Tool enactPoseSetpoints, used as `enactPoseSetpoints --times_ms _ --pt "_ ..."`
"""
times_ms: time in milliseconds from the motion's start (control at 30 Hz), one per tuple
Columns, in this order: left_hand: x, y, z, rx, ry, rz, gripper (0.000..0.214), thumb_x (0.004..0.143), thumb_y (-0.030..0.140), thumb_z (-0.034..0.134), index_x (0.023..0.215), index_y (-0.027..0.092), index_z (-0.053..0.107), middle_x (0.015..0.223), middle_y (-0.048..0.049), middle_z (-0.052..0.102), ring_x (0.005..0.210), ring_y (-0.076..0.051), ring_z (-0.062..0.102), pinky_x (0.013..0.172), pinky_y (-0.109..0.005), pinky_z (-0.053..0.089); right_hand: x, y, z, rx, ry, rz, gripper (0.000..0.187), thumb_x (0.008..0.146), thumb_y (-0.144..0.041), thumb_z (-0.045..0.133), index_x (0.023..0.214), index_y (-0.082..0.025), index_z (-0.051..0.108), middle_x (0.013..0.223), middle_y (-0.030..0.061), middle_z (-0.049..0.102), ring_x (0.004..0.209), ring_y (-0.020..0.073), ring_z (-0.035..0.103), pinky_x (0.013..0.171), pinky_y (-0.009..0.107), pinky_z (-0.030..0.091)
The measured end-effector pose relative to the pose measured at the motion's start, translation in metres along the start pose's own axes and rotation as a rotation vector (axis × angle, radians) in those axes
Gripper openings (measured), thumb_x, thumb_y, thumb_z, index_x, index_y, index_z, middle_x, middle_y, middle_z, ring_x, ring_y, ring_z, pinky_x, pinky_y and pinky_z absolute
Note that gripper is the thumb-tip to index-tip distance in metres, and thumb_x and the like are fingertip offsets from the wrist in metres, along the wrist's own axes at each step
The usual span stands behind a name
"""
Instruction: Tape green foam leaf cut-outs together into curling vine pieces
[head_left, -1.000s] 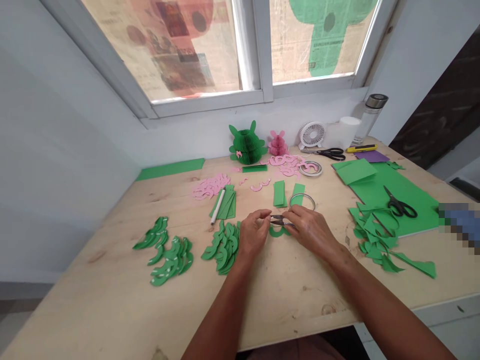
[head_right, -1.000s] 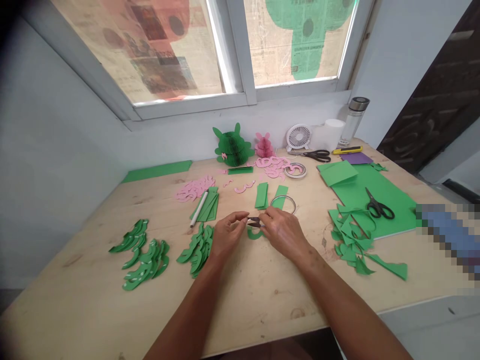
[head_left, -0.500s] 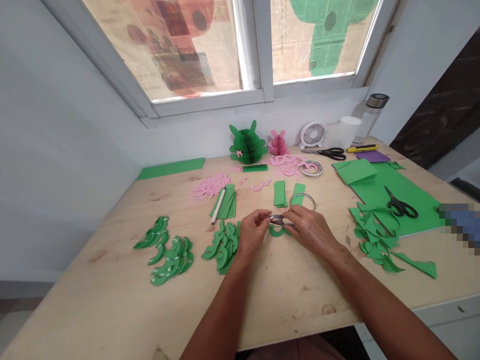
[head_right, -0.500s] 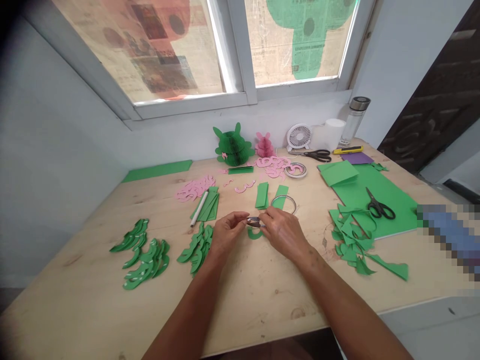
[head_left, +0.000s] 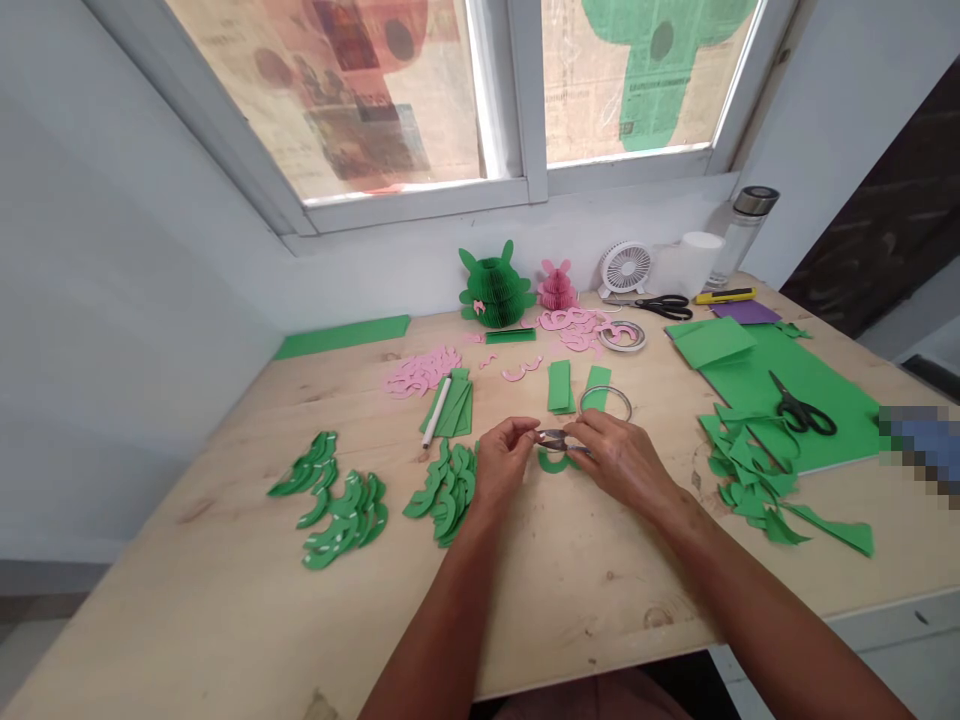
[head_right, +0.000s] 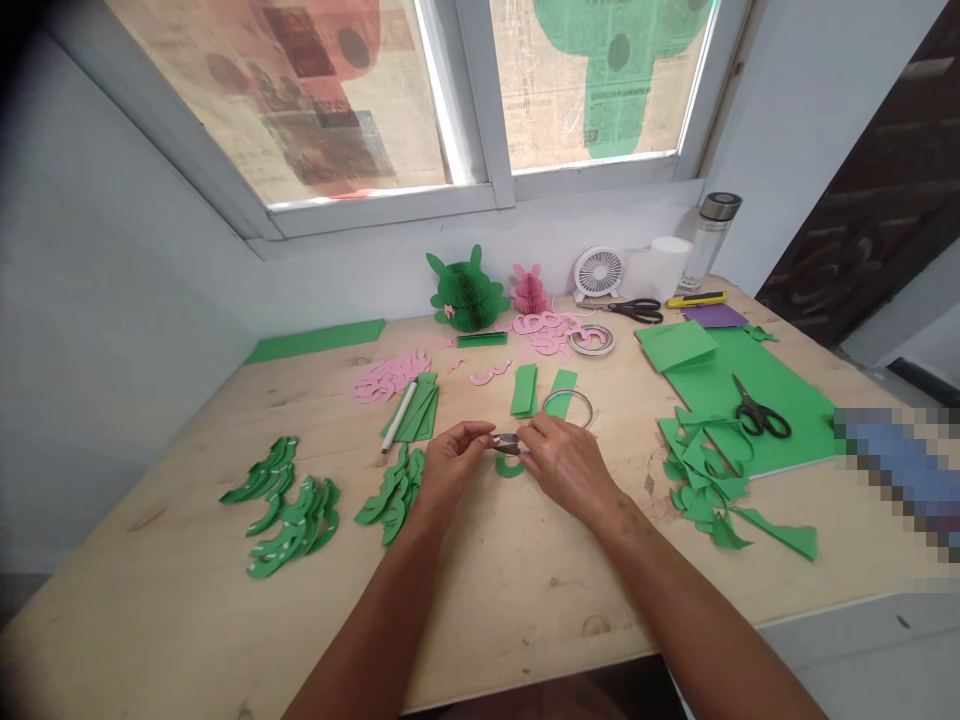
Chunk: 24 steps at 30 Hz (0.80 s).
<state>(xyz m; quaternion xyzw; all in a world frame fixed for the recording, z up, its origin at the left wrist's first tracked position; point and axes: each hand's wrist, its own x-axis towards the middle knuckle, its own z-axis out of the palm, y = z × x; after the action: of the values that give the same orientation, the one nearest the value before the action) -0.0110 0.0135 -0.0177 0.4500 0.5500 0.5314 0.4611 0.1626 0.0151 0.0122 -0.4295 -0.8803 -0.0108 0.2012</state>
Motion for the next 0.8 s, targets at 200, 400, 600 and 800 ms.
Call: enactPoseSetpoints --times_ms 200,400,600,800 --pt "0.0016 -0.0035 -0.0003 0.0 -0.012 -0.011 0.018 0.062 0.019 0.063 0.078 0.015 0.066 0.074 -0.0043 0.069 0.068 -0.015 0.064 0.065 -0.025 0.048 0.0005 -0.0006 -0.0004 0.002 0.002 -0.002 0.015 0.084 -0.02 0.055 0.098 -0.02 0.059 0.088 0.0046 0.062 0.081 0.0171 0.057 0.061 0.025 0.039" --pt "0.0022 -0.0055 -0.0002 0.009 -0.003 0.007 0.019 0.061 0.021 0.065 0.079 0.015 0.067 0.072 -0.0046 0.069 0.067 -0.016 0.064 0.063 -0.025 0.049 0.0005 -0.0006 -0.0004 0.006 0.001 -0.007 0.016 0.083 -0.019 0.056 0.098 -0.02 0.059 0.089 0.0052 0.062 0.083 0.0171 0.058 0.062 0.024 0.039" --pt "0.0019 -0.0054 0.0007 0.019 0.011 0.012 0.017 0.061 0.021 0.066 0.077 0.015 0.067 0.071 -0.0035 0.069 0.065 -0.014 0.063 0.062 -0.024 0.048 0.0003 -0.0015 -0.0004 0.003 -0.013 -0.001 0.016 0.083 -0.019 0.056 0.098 -0.021 0.059 0.09 0.0048 0.062 0.084 0.0172 0.058 0.062 0.025 0.039" --pt "0.0022 -0.0066 0.0016 0.016 0.018 0.003 0.018 0.061 0.024 0.067 0.076 0.015 0.066 0.069 -0.003 0.068 0.064 -0.015 0.063 0.061 -0.024 0.048 0.0005 -0.0026 -0.0007 0.021 -0.004 -0.012 0.016 0.083 -0.018 0.055 0.098 -0.02 0.059 0.088 0.0051 0.062 0.084 0.0168 0.058 0.063 0.024 0.04"
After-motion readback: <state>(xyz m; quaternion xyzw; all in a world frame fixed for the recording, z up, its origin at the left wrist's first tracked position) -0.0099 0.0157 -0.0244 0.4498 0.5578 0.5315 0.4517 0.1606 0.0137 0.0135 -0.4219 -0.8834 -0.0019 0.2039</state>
